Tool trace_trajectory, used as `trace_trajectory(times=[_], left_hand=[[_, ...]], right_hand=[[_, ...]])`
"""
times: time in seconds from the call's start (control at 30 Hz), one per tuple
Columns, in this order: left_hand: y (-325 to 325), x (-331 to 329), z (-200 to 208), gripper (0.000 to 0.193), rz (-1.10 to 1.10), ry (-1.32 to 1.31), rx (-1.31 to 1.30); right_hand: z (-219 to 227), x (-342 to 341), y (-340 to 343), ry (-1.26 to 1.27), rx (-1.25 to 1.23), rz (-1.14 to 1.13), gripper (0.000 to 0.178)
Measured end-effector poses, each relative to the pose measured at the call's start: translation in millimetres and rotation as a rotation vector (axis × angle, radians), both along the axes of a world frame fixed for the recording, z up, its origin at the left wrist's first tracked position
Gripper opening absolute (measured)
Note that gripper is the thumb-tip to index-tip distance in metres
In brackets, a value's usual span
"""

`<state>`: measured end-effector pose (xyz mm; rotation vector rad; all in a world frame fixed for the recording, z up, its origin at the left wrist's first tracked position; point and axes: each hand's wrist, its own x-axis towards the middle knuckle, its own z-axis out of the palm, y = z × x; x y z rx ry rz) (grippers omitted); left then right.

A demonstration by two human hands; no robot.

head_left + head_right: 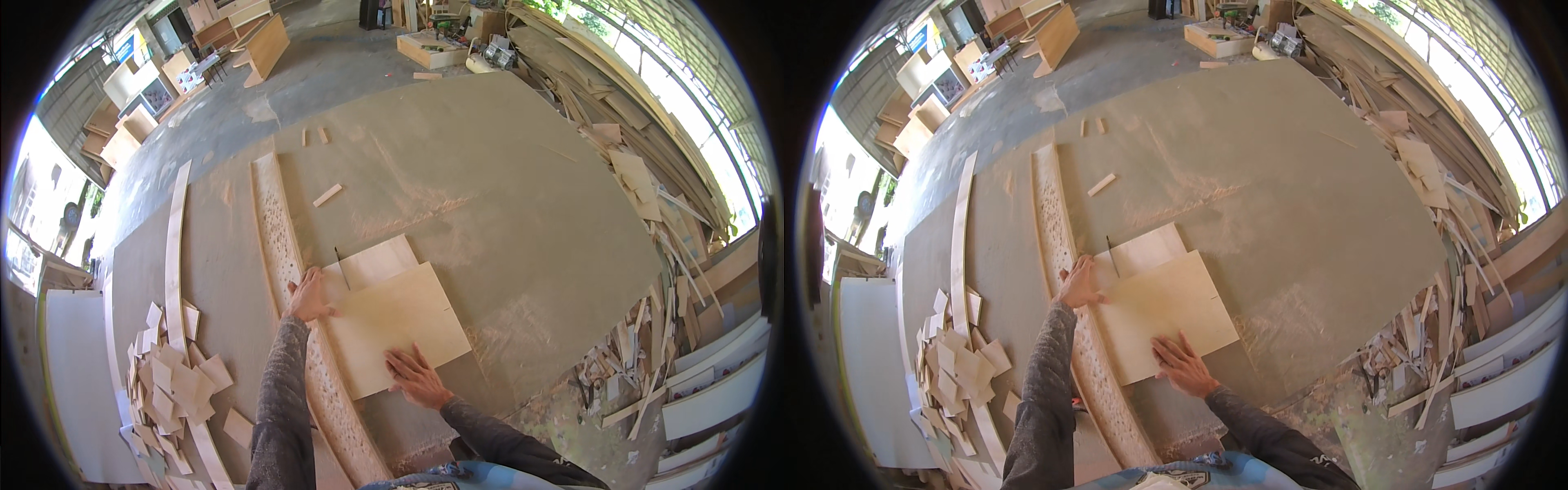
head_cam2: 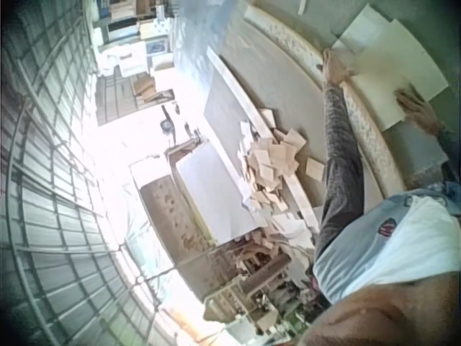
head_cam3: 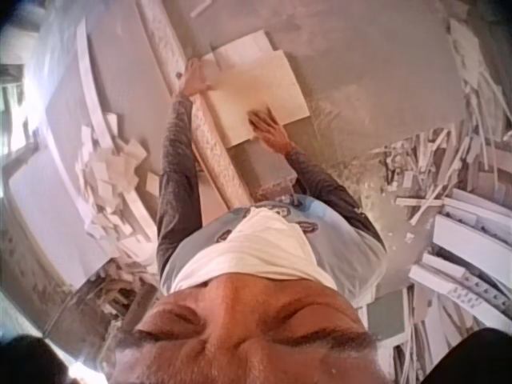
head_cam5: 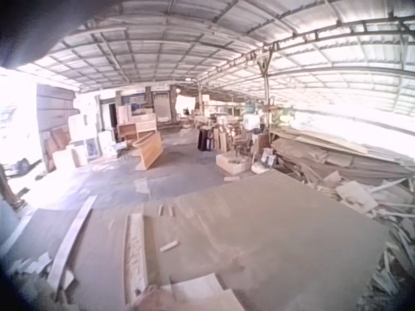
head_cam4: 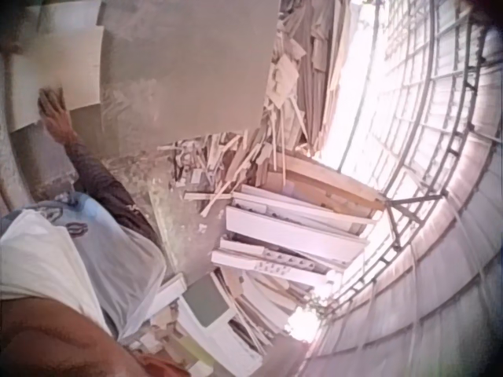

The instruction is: The person positions wooden pieces on a table saw surface, using a wooden guide and their hands to align the wood before pushing it through the blade.

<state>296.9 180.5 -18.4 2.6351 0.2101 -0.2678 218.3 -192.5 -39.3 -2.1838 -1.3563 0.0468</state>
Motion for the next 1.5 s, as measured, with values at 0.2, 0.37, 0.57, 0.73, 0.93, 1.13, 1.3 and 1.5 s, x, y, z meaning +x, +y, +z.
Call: trace_trajectory(times=[0.2, 0.37, 0.57, 0.73, 0.93, 1.13, 1.3, 1.5], left_hand=[[7.7, 8.9, -0.4, 0.133, 0.000, -0.032, 0.027], [10.4, 7.8, 4.3, 0.127, -0.016, -0.057, -0.013], [-13.7, -16.4, 4.1, 0.124, -0.009, -0.022, 0.044], [-61.0, -59.0, -1.3, 0.111, 0.021, -0.079, 0.022], [-88.8, -106.2, 10.4, 0.084, 0.146, -0.158, 0.028], [-100.0, -117.3, 47.2, 0.014, 0.330, -0.320, -0.120], [-41.3, -198.8, 59.5, 0.012, 1.020, -0.707, -0.368], [63.6, -350.6, 70.0, 0.053, 1.725, -1.143, -0.175]], right_hand=[[-0.4, 10.2, 6.3, -0.003, -0.002, 0.004, 0.059], [-4.9, 7.3, 11.0, -0.048, 0.000, -0.010, 0.059], [-7.8, -17.4, -10.3, 0.002, -0.059, 0.021, 0.057], [-5.8, -61.4, -55.3, 0.015, -0.129, 0.016, 0.056], [2.6, -108.2, -83.3, 0.092, -0.142, 0.034, 0.057], [9.9, -86.4, -81.5, 0.115, -0.109, 0.125, 0.055], [5.1, -41.1, -78.1, 0.146, -0.040, 0.104, 0.042], [10.9, 29.5, -47.0, 0.045, 0.125, -0.013, 0.030]])
